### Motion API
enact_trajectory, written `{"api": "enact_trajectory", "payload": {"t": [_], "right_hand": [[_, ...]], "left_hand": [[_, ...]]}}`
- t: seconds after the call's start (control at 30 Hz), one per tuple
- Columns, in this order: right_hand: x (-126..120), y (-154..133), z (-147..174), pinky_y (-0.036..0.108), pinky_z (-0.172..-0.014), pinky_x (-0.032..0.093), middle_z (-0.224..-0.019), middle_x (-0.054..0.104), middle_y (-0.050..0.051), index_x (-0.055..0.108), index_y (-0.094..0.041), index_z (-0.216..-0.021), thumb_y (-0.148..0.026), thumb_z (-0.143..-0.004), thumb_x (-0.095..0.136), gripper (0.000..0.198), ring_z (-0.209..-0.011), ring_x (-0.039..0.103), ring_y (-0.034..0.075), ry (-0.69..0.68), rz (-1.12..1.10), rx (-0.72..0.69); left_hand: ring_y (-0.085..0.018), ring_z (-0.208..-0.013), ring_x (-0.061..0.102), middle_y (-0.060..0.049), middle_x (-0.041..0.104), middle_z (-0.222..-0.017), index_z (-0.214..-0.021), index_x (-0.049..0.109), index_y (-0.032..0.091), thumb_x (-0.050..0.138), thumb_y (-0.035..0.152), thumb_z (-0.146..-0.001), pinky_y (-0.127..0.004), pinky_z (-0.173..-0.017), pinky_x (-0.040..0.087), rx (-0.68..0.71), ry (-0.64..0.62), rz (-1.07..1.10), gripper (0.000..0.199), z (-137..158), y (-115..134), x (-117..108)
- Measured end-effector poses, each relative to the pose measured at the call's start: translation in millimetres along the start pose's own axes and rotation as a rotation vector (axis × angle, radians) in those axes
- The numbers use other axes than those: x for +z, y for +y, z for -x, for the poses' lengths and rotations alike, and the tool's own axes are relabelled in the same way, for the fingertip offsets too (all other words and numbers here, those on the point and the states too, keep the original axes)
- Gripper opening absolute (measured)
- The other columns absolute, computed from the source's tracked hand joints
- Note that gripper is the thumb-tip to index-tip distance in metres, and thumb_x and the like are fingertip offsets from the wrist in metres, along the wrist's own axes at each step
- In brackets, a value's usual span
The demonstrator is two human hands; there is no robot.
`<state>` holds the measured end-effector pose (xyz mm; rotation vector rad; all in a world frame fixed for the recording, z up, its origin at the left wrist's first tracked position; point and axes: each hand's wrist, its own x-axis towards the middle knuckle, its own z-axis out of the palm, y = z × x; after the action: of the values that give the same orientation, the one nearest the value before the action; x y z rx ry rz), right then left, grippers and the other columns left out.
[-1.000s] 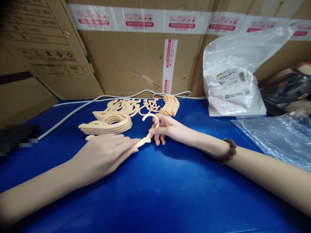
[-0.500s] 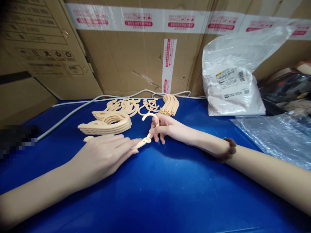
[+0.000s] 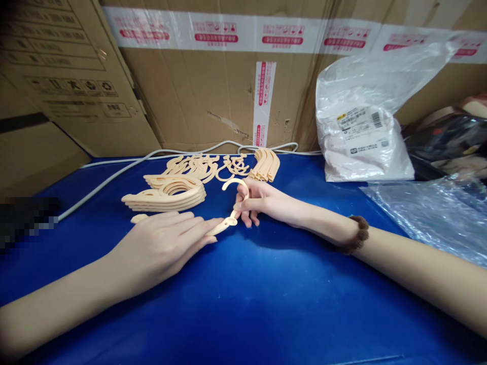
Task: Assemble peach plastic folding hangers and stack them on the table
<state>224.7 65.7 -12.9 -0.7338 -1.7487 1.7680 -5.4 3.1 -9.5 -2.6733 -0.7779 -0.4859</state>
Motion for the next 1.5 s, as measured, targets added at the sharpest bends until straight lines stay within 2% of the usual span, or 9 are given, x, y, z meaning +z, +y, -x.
{"api": "enact_trajectory", "payload": {"t": [0.7, 1.2, 1.37, 1.5], "right_hand": [[0, 0, 0, 0.017, -0.046, 0.04, -0.072, 0.064, -0.005, 0.035, -0.021, -0.081, -0.015, -0.083, 0.062, 0.028, -0.051, 0.059, 0.006, -0.056, 0.024, -0.025], [2, -1, 0, 0.016, -0.045, 0.04, -0.074, 0.065, -0.004, 0.034, -0.022, -0.081, -0.022, -0.086, 0.063, 0.03, -0.051, 0.058, 0.005, -0.071, 0.066, -0.028], [1, -1, 0, 0.017, -0.045, 0.042, -0.075, 0.067, -0.004, 0.035, -0.021, -0.08, -0.024, -0.086, 0.066, 0.032, -0.051, 0.06, 0.006, -0.05, 0.076, -0.024], [4, -5, 1, 0.019, -0.046, 0.042, -0.081, 0.07, -0.001, 0.035, -0.021, -0.078, -0.03, -0.083, 0.07, 0.036, -0.052, 0.062, 0.008, -0.031, 0.118, -0.027]], "left_hand": [[-0.019, -0.065, 0.06, 0.0, 0.065, -0.075, -0.107, 0.065, 0.013, 0.038, 0.025, -0.102, -0.033, -0.059, 0.04, 0.006, 0.015, 0.015, 0.031, 1, 0, -1], [-0.021, -0.065, 0.062, -0.002, 0.066, -0.075, -0.11, 0.065, 0.012, 0.034, 0.027, -0.102, -0.034, -0.057, 0.042, 0.002, -0.034, -0.011, 0.036, 0, 1, 0], [-0.023, -0.073, 0.067, -0.005, 0.07, -0.084, -0.113, 0.063, 0.012, 0.033, 0.027, -0.102, -0.035, -0.061, 0.046, -0.06, -0.055, 0.019, 0.035, -1, 3, -2], [-0.026, -0.086, 0.068, -0.007, 0.071, -0.097, -0.122, 0.057, 0.015, 0.038, 0.023, -0.099, -0.036, -0.066, 0.049, -0.211, -0.13, 0.164, 0.031, -4, 6, -10]]}}
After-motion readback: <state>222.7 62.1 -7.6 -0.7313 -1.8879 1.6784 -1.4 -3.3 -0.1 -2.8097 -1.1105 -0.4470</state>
